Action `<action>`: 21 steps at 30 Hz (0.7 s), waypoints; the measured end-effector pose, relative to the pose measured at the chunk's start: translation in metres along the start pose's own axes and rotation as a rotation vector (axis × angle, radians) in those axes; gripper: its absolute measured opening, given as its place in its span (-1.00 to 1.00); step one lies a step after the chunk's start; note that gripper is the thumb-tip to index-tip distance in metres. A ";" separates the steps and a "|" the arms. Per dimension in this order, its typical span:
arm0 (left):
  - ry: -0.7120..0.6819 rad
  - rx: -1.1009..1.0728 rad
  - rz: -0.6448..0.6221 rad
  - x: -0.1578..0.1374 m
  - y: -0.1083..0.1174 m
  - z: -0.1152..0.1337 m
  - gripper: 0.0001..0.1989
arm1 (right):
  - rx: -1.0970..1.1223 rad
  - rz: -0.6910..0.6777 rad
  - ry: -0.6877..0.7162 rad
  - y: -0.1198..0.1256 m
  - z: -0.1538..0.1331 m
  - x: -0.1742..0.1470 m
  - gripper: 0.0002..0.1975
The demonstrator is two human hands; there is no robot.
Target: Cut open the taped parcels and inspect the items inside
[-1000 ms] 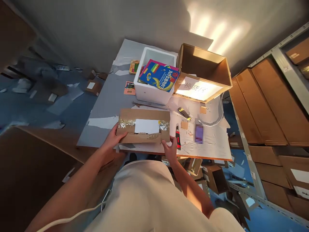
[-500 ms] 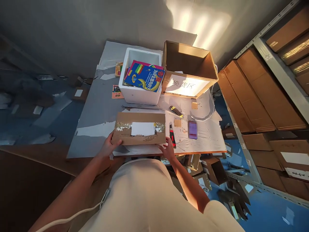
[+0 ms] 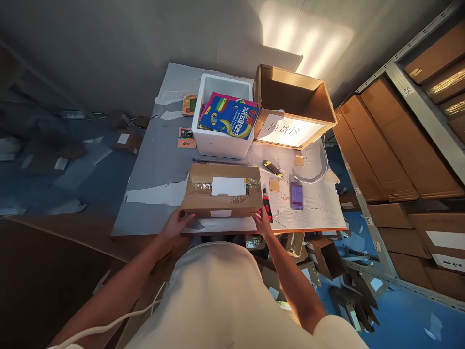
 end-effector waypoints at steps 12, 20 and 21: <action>0.049 0.323 0.278 0.032 0.005 0.062 -0.41 | -0.317 0.027 0.113 0.005 -0.041 0.061 -0.49; 0.033 0.062 0.181 0.037 0.009 0.037 -0.36 | 0.099 0.026 -0.021 0.010 -0.032 0.058 -0.44; 0.038 0.014 0.186 0.036 0.010 0.030 -0.36 | 0.111 0.050 -0.040 0.011 -0.028 0.054 -0.44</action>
Point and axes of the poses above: each hand's wrist, its own x-axis towards the middle knuckle, its own y-axis out of the back of the hand, z = x × y, the point moved 1 cm from there along x, towards the middle knuckle, and after that the axes turned 14 degrees about y, right-handed, at the moved point
